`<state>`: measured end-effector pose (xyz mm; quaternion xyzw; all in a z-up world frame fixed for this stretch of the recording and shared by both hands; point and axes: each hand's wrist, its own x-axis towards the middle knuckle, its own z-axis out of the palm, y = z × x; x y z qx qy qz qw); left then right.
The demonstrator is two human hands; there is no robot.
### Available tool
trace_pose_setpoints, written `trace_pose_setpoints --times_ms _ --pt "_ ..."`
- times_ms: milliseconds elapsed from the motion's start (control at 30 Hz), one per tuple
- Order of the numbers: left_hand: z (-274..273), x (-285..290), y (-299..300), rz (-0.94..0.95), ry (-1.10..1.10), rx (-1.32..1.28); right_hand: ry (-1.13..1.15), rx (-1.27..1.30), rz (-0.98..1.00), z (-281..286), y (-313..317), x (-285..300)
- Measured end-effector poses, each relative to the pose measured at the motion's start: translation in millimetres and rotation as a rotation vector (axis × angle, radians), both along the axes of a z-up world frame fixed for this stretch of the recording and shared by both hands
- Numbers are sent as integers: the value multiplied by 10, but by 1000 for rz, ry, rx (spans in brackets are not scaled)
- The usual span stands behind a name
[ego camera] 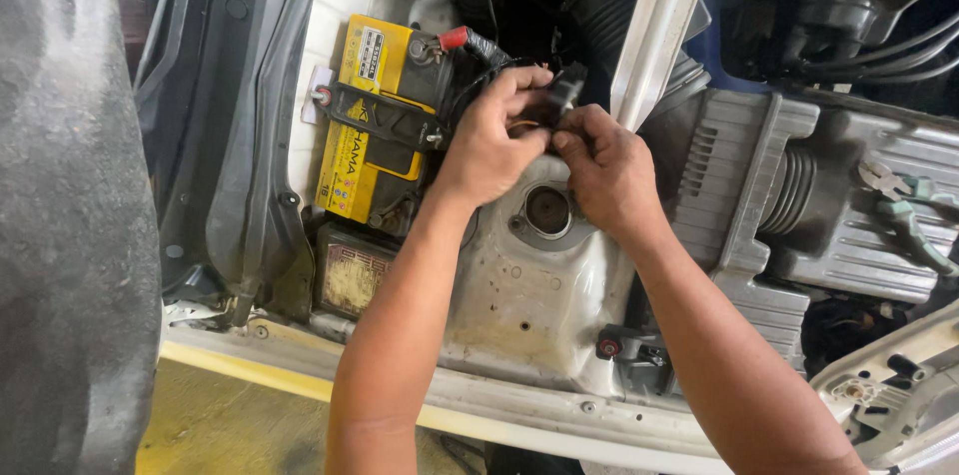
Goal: The person works under the hood of a white car, stripping and twisting wires, then wrapping connections with electrical tape. They use pliers and a roll of tape to secure the wiring near the battery and engine components.
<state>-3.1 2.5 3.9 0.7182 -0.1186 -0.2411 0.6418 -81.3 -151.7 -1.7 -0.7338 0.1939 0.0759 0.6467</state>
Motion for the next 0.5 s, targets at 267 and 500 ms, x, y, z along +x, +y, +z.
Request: trace_pose_setpoints --times_ms 267,500 --pt "-42 88 -41 112 137 -76 -89 -193 30 15 13 13" --pt "-62 -6 131 35 154 -101 -154 -314 55 -106 -15 -3"
